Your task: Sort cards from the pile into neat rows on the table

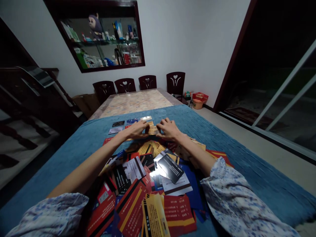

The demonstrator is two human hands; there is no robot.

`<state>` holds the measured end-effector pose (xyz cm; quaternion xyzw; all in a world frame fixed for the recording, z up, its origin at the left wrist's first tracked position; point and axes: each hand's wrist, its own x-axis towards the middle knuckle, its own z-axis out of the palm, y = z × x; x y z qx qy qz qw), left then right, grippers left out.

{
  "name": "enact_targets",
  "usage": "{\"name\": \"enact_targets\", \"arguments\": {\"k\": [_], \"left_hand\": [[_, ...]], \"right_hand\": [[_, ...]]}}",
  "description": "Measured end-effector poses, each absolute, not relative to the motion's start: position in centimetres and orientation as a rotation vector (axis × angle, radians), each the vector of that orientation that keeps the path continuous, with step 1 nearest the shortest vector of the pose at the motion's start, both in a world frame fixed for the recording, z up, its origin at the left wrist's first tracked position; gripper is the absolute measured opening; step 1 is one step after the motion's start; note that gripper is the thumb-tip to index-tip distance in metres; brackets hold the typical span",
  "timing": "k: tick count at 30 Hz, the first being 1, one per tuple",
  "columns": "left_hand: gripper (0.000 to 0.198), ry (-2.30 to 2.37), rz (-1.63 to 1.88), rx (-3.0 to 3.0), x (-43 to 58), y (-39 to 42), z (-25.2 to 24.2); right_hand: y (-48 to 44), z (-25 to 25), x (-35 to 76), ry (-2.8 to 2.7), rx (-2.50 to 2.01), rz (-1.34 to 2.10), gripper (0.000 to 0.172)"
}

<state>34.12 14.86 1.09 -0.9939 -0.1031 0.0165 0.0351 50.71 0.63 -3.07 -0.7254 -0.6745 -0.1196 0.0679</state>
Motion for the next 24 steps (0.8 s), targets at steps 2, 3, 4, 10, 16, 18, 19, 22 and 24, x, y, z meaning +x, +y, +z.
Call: {"name": "enact_targets", "arguments": {"k": [2, 3, 4, 10, 16, 18, 19, 22, 24], "left_hand": [[0.019, -0.345, 0.07, -3.052, 33.2, 15.3, 1.3], [0.018, -0.36, 0.08, -3.048, 32.7, 15.5, 1.4], [0.018, -0.375, 0.089, -3.042, 32.2, 15.8, 1.5], [0.014, -0.453, 0.119, -3.033, 29.6, 17.1, 1.6], [0.013, -0.524, 0.143, -3.061, 27.7, 18.8, 1.1], [0.01, -0.538, 0.154, -3.067, 27.3, 19.3, 0.9], [0.01, -0.538, 0.161, -3.067, 27.1, 19.6, 0.8], [0.01, -0.498, 0.188, -3.059, 26.6, 20.1, 0.5], [0.011, -0.486, 0.21, -3.052, 26.2, 20.4, 0.3]], "right_hand": [[1.5, -2.8, 49.9, -2.05, -2.18, -0.329, 0.047], [1.9, -2.7, 49.5, -2.057, -2.172, -0.318, 0.045], [2.4, -2.6, 49.1, -2.056, -2.17, -0.312, 0.043], [4.8, -1.8, 46.8, -2.13, -2.14, -0.192, 0.035], [7.0, -1.6, 44.9, -2.179, -2.102, -0.081, 0.031], [7.8, -1.8, 44.4, -2.197, -2.105, -0.069, 0.032], [8.1, -1.8, 44.2, -2.21, -2.107, -0.064, 0.033], [9.1, -2.1, 43.7, -2.247, -2.103, -0.055, 0.038], [9.6, -2.2, 43.4, -2.257, -2.104, -0.046, 0.041]]}}
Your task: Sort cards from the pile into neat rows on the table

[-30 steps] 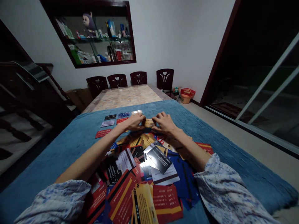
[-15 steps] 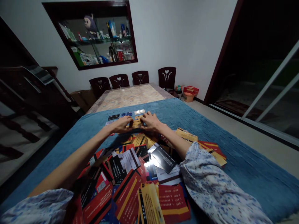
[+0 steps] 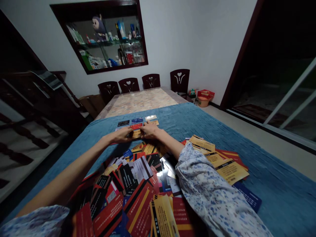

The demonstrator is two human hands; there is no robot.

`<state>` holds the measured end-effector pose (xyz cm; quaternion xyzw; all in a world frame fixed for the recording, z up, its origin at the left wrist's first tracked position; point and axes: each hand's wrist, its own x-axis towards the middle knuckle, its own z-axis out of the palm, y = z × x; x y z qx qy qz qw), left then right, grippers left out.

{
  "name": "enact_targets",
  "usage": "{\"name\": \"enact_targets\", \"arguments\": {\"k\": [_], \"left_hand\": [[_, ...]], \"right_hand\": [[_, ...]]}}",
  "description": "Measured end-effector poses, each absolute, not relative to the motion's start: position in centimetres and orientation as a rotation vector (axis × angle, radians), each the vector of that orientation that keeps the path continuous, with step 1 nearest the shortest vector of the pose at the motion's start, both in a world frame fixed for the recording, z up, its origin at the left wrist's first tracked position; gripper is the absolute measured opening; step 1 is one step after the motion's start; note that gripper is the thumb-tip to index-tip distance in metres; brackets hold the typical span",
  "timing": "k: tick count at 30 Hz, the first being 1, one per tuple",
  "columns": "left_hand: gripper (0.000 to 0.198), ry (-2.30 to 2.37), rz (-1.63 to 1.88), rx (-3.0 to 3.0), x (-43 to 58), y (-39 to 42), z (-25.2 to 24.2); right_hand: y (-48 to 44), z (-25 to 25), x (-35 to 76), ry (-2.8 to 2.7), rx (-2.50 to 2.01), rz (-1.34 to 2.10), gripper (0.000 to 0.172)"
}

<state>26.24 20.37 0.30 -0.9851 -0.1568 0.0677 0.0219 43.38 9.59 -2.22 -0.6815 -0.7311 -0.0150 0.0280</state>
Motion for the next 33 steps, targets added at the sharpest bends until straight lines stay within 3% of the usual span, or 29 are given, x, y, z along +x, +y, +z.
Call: {"name": "enact_targets", "arguments": {"k": [33], "left_hand": [[0.011, -0.766, 0.494, -3.023, 27.2, 21.9, -1.2]], "right_hand": [[10.6, -1.3, 41.2, -2.287, -2.164, 0.018, 0.034]]}}
